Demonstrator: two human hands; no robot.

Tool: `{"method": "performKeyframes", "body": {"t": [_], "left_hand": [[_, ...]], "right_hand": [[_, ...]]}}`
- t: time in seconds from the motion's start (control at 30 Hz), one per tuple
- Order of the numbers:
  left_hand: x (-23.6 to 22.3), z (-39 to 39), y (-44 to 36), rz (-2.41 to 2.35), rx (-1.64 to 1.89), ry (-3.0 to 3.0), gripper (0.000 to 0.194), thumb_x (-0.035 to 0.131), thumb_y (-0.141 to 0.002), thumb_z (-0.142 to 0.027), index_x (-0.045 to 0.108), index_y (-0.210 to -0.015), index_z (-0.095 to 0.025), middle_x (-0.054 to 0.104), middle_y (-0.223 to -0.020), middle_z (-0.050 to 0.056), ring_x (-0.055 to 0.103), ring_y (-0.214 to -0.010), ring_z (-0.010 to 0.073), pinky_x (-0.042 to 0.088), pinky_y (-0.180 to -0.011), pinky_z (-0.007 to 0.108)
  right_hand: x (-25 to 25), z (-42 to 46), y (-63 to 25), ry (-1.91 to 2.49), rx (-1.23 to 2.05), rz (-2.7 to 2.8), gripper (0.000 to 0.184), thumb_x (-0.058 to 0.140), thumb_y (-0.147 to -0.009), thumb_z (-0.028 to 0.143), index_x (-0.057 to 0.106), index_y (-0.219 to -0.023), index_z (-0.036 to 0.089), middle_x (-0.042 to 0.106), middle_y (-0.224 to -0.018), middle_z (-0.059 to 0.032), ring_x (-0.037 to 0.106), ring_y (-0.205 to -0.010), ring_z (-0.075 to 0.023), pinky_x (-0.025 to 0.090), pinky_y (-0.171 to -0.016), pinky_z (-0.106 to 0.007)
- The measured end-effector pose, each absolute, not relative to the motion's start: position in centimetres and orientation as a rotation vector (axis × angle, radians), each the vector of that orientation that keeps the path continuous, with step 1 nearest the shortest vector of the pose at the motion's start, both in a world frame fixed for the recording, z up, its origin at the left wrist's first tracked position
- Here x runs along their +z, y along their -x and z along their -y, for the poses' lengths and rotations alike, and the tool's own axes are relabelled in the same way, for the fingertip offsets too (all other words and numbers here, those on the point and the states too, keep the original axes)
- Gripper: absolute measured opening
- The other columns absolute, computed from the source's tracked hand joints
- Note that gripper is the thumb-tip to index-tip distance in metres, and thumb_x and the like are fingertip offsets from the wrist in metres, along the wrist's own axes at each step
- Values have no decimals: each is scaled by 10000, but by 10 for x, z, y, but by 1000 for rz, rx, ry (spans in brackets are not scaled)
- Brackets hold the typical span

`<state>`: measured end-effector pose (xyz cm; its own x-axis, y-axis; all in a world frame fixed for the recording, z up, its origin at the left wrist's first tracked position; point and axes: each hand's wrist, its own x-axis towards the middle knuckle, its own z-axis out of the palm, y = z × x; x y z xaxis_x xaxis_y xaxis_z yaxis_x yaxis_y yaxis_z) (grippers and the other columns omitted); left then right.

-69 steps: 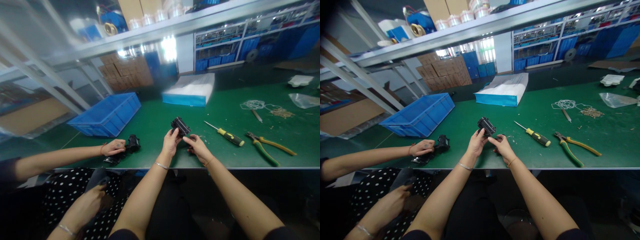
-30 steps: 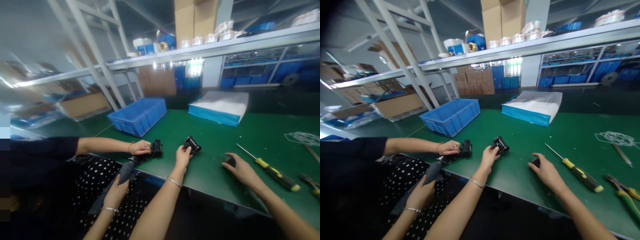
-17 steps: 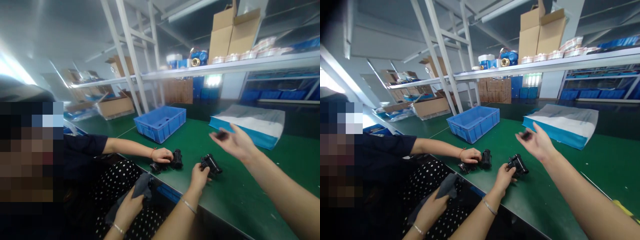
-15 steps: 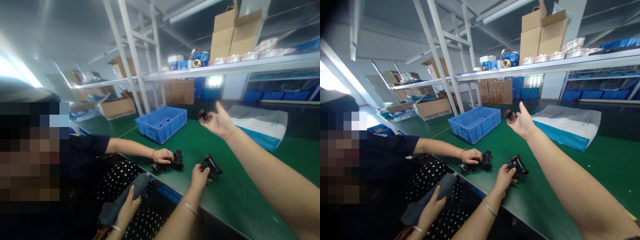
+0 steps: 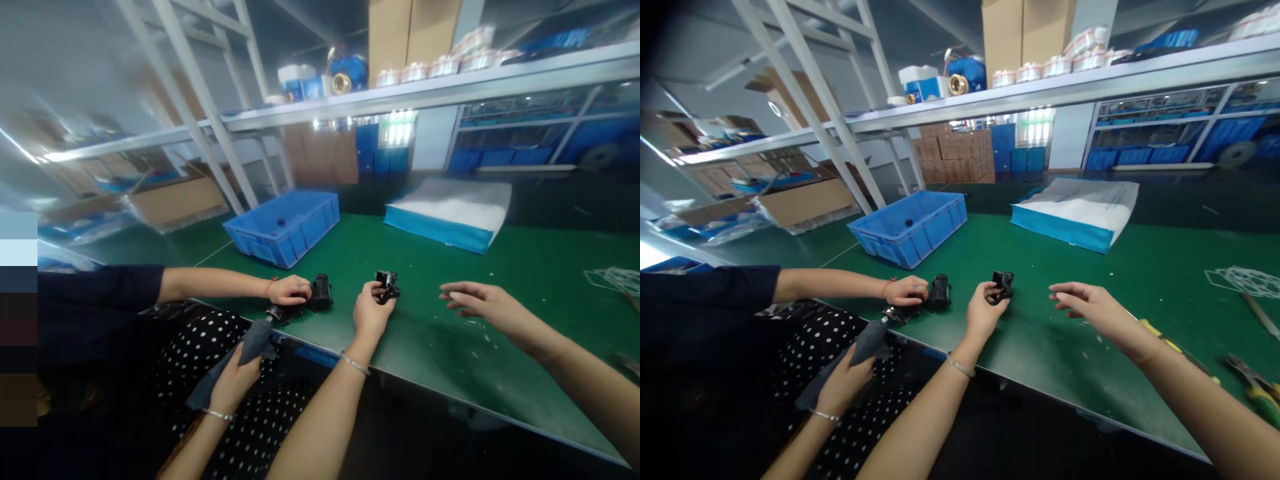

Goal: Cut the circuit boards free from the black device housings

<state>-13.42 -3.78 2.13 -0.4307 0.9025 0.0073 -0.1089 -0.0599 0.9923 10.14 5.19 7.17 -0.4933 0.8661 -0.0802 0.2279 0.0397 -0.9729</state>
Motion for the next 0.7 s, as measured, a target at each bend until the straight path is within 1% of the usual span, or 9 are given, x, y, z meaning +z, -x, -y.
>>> {"method": "performKeyframes", "body": {"t": [0.17,0.3,0.4,0.43,0.5,0.57,0.6,0.67,0.7], "left_hand": [[17,16,111,-2189,1190,-1392,307,730,-737,-341,654,-1026,-273,670,-1008,42,597,-967,195,470,-870,337],[18,3,102,-2211,1014,-1571,179,696,-746,-294,689,-919,-249,681,-1040,32,590,-1027,214,436,-942,345],[23,-14,108,-2234,933,-1606,223,632,-789,-328,681,-961,-194,666,-1114,86,595,-1062,264,430,-984,414],[25,-22,111,-2316,905,-1631,259,599,-812,-375,678,-985,-199,623,-1224,79,575,-1118,265,425,-1008,406],[30,-39,111,-2434,848,-1726,450,561,-819,-486,622,-1155,-194,383,-1486,93,449,-1289,313,392,-1061,437],[34,-55,103,-2431,695,-1802,695,506,-806,-618,469,-1348,-185,152,-1578,129,301,-1381,389,350,-1080,524],[36,-63,96,-2417,630,-1815,741,468,-810,-652,405,-1395,-201,80,-1591,126,272,-1390,408,337,-1076,555],[37,-78,80,-2352,484,-1866,762,391,-832,-679,338,-1434,-215,26,-1594,130,230,-1405,418,313,-1073,580],[36,-85,74,-2312,414,-1906,748,361,-847,-672,342,-1432,-207,51,-1591,136,228,-1408,408,305,-1077,572]], "right_hand": [[34,-18,-219,1304,1037,1833,416,597,-826,505,694,-1100,208,707,-1054,-111,675,-920,-260,555,-779,-368],[13,17,-276,1460,569,1787,349,552,-860,477,706,-1052,229,712,-1049,-72,658,-990,-266,537,-813,-353],[3,34,-301,1486,432,1749,292,518,-896,430,704,-1025,245,700,-1068,-54,642,-1021,-243,512,-861,-346],[0,37,-308,1476,416,1728,280,506,-908,409,701,-1022,245,697,-1069,-52,638,-1024,-234,500,-884,-347],[-3,40,-322,1462,379,1670,258,493,-923,370,698,-1016,242,692,-1062,-51,632,-1023,-217,482,-912,-346],[-5,40,-336,1457,350,1612,243,488,-930,336,695,-1016,240,693,-1052,-47,628,-1022,-204,473,-918,-339],[-6,39,-344,1459,343,1588,236,490,-932,321,694,-1016,241,694,-1046,-44,627,-1018,-199,469,-919,-336],[-9,35,-359,1473,337,1539,217,502,-929,302,696,-1004,240,696,-1029,-37,629,-996,-191,466,-909,-329],[-11,32,-366,1481,340,1509,208,509,-927,297,697,-995,240,697,-1019,-33,632,-978,-186,470,-893,-323]]}}
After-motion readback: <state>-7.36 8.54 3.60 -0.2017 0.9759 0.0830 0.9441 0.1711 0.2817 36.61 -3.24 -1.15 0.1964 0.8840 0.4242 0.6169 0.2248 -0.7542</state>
